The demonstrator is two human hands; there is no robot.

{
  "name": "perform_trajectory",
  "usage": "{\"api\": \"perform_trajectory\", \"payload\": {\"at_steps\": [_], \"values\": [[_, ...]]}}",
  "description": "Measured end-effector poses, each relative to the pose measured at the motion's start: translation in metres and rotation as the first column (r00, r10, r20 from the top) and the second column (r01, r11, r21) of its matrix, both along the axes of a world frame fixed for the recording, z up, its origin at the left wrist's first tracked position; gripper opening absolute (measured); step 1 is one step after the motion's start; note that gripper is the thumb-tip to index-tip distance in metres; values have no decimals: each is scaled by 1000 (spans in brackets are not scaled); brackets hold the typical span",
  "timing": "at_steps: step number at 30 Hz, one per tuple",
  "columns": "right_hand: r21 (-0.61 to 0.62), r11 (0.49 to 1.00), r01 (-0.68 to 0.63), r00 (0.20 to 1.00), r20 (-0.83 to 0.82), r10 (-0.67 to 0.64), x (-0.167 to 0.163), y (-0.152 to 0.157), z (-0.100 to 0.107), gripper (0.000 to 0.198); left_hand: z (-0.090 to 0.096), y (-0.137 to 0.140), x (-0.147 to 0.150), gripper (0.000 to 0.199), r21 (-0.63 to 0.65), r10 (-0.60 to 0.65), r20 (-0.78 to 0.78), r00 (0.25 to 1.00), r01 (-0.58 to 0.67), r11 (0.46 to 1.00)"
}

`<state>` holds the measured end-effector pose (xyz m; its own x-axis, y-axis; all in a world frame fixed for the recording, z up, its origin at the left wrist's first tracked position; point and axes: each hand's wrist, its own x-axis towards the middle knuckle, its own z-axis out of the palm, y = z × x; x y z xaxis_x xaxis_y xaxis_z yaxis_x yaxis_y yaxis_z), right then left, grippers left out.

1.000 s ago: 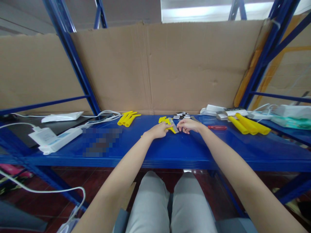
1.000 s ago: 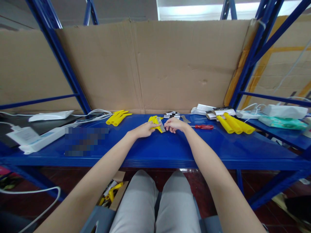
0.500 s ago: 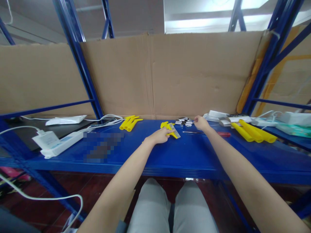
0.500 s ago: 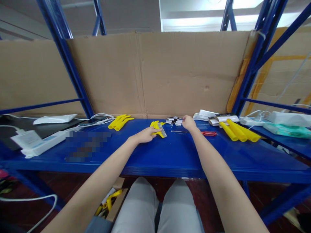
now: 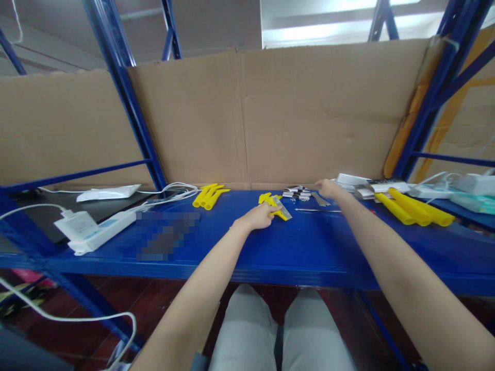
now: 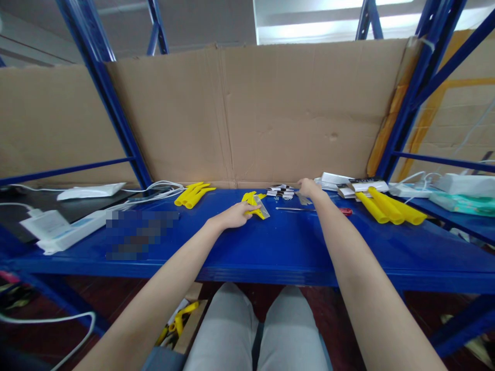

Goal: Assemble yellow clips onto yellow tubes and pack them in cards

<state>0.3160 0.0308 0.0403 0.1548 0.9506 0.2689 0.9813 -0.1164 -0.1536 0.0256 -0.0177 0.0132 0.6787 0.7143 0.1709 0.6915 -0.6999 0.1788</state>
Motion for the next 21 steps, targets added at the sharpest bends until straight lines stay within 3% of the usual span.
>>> {"api": "perform_trajectory", "payload": {"at_steps": [3, 7, 14, 21], "values": [[-114, 986, -124, 992, 13, 126, 10, -2, 8, 49, 1, -1, 0, 50, -11, 12, -9, 1000, -12, 1000], [-241, 952, -187, 981, 8, 195, 16, -6, 14, 45, 2, -2, 0, 51, -15, 15, -7, 1000, -15, 1000], [-175, 964, -199, 980, -14, 200, -6, -9, 6, 40, 3, -2, 0, 53, -22, 13, -5, 1000, -13, 1000], [-204, 924, -323, 938, 65, 342, -41, -8, -3, 38, 5, -3, 0, 52, -15, 19, -14, 1000, -19, 1000]]}}
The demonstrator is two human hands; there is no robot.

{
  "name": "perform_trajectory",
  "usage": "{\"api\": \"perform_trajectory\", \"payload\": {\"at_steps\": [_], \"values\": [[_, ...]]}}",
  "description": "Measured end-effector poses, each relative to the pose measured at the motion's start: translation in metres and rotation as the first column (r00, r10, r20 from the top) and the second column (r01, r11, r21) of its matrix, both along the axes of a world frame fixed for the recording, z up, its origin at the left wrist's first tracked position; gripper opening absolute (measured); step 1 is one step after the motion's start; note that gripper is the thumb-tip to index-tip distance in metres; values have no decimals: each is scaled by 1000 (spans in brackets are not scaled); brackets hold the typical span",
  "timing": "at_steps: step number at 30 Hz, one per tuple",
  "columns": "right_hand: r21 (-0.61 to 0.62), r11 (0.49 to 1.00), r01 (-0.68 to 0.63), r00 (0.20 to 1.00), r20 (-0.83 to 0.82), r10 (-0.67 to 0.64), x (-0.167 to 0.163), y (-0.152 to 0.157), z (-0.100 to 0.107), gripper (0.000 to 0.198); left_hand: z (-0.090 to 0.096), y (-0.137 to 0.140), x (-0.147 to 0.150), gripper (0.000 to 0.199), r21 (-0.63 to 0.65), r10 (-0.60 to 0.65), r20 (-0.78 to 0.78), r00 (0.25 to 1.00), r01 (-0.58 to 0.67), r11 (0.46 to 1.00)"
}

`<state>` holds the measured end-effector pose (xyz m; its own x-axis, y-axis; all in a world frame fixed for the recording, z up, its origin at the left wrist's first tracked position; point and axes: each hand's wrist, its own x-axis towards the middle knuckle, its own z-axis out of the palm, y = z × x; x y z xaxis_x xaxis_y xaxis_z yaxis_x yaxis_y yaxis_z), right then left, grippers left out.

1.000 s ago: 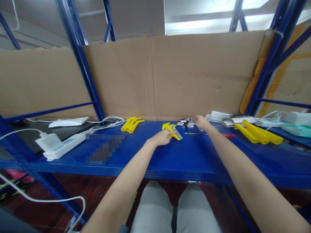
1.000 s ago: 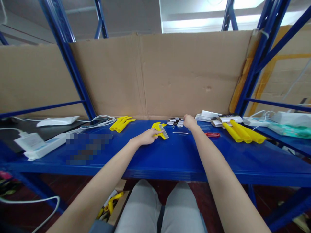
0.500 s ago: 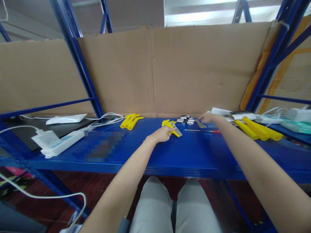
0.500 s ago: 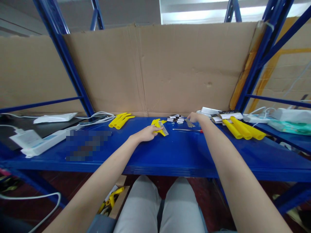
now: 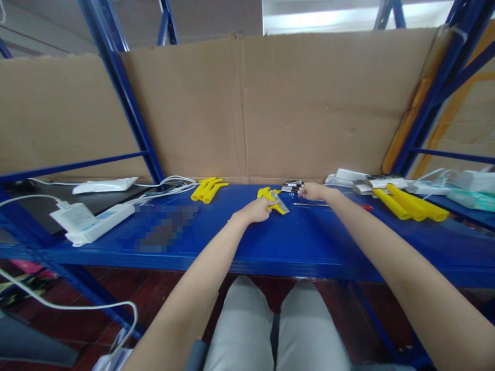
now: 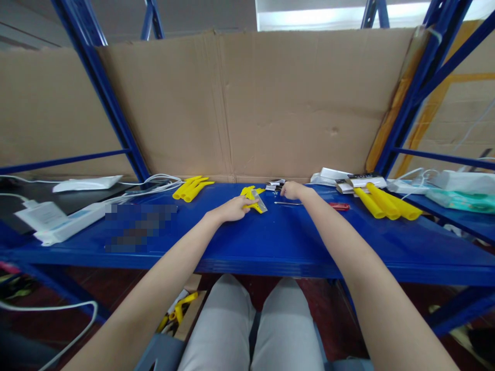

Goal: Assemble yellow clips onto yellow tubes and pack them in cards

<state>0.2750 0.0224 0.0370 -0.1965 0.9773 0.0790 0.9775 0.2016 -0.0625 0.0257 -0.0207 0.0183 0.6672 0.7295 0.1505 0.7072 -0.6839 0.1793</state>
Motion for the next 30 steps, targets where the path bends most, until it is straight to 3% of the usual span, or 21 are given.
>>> {"api": "perform_trajectory", "payload": {"at_steps": [11, 21, 30], "values": [[29, 998, -63, 997, 38, 62, -25, 2, -7, 39, -1, 2, 0, 55, 15, 1, -14, 1000, -1, 1000], [122, 976, -182, 977, 136, 166, -73, 3, -11, 44, 4, 3, -12, 56, 78, 310, -38, 950, -306, 949], [126, 969, -214, 915, 372, 154, -98, -1, -11, 38, 6, 1, -11, 53, 61, 352, -64, 934, -348, 935]]}}
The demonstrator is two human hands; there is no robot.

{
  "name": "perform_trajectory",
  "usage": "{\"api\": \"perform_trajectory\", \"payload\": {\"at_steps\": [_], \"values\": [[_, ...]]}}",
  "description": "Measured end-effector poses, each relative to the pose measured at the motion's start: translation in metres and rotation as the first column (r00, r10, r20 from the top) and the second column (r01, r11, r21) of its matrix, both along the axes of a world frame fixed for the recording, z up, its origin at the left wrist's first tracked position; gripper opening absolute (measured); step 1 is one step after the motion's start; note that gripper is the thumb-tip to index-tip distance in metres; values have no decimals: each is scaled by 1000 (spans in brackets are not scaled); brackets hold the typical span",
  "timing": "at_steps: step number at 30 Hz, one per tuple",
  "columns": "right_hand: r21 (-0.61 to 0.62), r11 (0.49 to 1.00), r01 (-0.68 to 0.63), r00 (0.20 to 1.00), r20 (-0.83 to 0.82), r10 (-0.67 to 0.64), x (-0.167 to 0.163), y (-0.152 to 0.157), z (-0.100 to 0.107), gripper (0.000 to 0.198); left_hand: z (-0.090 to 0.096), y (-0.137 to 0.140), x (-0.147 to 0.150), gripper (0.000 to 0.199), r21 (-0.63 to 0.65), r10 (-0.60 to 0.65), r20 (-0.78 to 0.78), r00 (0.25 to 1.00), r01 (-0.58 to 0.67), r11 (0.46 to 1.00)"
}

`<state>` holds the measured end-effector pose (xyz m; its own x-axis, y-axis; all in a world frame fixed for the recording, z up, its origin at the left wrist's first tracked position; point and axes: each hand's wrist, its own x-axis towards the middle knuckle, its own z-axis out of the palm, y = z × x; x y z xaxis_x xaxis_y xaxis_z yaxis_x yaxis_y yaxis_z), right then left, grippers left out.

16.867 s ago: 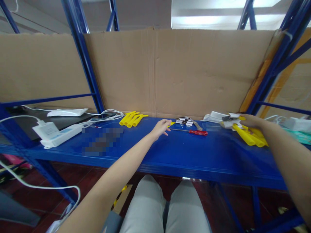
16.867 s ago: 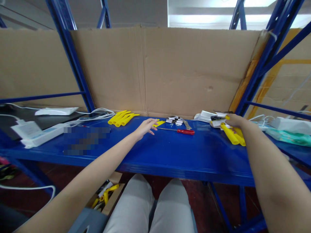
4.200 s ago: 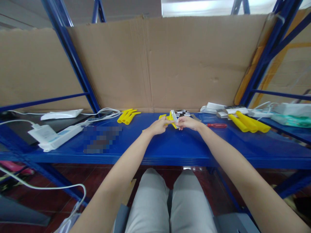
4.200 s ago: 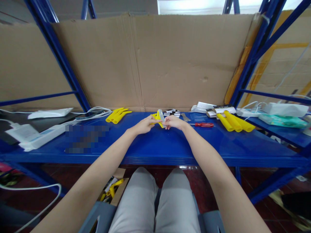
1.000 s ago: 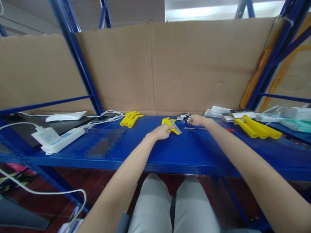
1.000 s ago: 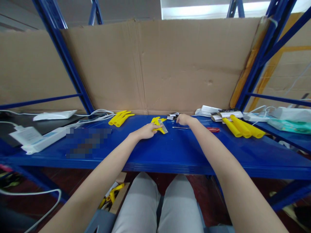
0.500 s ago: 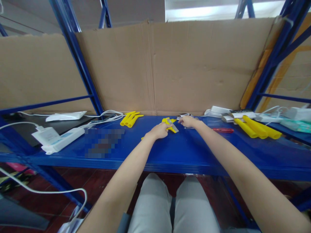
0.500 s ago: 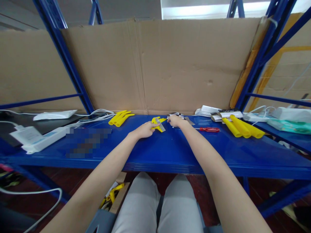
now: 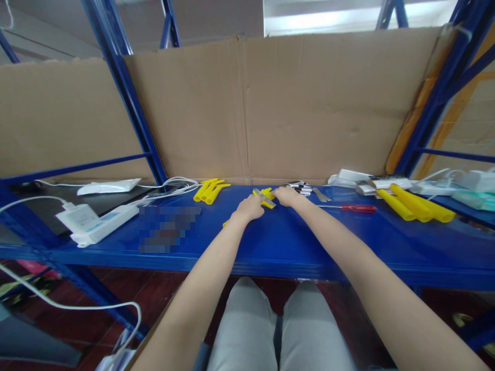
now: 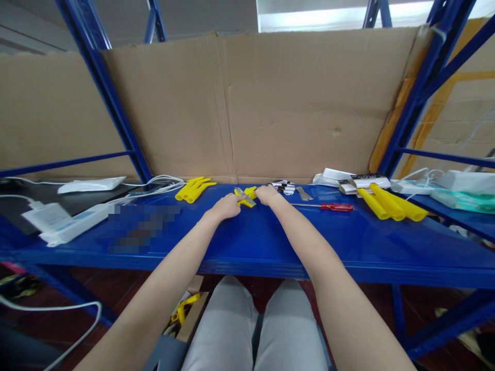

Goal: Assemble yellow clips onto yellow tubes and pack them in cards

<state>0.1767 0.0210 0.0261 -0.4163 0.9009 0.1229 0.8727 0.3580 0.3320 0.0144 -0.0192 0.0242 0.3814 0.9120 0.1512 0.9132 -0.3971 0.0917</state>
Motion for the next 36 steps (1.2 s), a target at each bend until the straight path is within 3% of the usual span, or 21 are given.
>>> {"api": "perform_trajectory", "payload": {"at_steps": [5, 9, 16, 25, 30, 36], "values": [[36, 997, -68, 994, 88, 64, -7, -3, 5, 30, 3, -4, 1, 52, -7, 5, 0, 1000, -5, 1000], [-11, 996, -85, 987, 136, 86, -14, -2, 11, 27, 3, -5, 0, 51, 11, 19, -9, 1000, -19, 1000], [-37, 995, -90, 976, 196, 95, -20, -4, 21, 22, 8, -12, -1, 53, -17, 142, 61, 988, -141, 990], [-88, 993, -79, 953, 287, 101, -27, -13, 26, 24, 14, -17, 2, 53, -41, 214, 43, 976, -212, 976], [-84, 990, -113, 977, 171, 126, -28, -10, 20, 23, 14, -17, 2, 54, -40, 229, 61, 972, -226, 973], [-55, 981, -189, 972, -150, 179, -10, -2, 6, 23, 14, -16, 1, 54, -41, 236, 78, 969, -233, 972]]}}
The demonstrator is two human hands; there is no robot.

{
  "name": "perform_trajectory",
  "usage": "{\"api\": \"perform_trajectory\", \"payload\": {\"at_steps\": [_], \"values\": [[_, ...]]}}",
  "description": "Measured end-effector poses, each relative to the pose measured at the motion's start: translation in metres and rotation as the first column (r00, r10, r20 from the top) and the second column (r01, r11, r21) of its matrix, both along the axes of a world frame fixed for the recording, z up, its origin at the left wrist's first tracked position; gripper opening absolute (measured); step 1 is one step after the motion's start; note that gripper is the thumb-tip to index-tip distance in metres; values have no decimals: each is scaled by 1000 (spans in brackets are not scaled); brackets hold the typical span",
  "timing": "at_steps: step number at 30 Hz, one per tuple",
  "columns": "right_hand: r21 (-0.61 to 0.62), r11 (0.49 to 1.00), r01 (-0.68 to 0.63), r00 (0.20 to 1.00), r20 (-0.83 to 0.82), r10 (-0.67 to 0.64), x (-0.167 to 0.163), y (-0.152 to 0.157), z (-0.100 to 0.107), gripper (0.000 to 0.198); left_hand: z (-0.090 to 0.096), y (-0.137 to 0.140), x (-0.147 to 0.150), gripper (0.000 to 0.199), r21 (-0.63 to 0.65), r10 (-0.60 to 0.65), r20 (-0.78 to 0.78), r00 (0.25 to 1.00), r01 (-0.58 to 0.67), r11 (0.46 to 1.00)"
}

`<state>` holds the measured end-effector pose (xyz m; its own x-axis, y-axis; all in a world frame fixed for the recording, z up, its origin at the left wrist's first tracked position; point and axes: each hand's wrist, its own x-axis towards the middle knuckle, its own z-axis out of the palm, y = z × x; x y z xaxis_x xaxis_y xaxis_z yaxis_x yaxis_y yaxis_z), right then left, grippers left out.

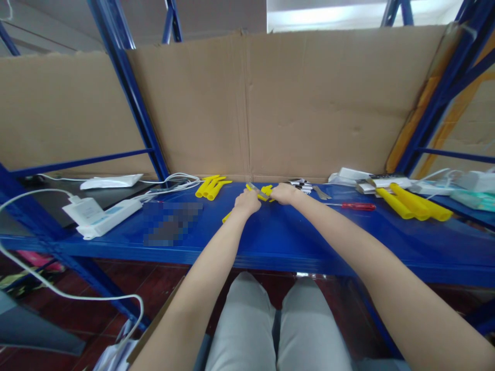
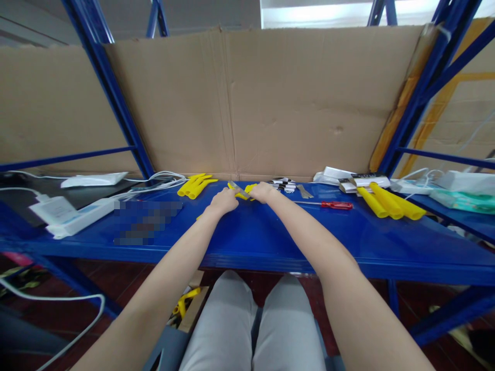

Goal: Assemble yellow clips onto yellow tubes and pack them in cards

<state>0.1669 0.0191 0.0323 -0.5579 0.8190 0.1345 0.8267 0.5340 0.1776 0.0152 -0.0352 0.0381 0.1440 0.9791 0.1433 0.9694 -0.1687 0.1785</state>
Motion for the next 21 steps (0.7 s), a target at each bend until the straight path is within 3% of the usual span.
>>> {"api": "perform_trajectory", "payload": {"at_steps": [7, 12, 14, 17, 19, 21], "values": [[25, 999, -32, 990, -134, 35, 25, -14, -7, 27, -3, 4, -2, 57, 31, -26, 1, 1000, 25, 999], [68, 997, 30, 892, -452, 4, 44, -24, -9, 27, -8, 9, -1, 59, 62, -147, -45, 988, 149, 987], [61, 995, 83, 780, -625, -27, 50, -24, -9, 22, -10, 11, 0, 57, 71, -229, -68, 971, 233, 970], [-11, 997, 72, 509, -859, -46, 57, -21, -10, 16, -15, 15, 3, 54, 99, -344, -77, 936, 350, 931], [-103, 994, 27, 317, -942, -107, 58, -21, -10, 12, -18, 18, 5, 53, 124, -413, -61, 909, 418, 900], [-203, 979, -13, 185, -963, -197, 57, -23, -10, 6, -20, 20, 6, 52, 138, -484, -42, 874, 485, 864]]}}
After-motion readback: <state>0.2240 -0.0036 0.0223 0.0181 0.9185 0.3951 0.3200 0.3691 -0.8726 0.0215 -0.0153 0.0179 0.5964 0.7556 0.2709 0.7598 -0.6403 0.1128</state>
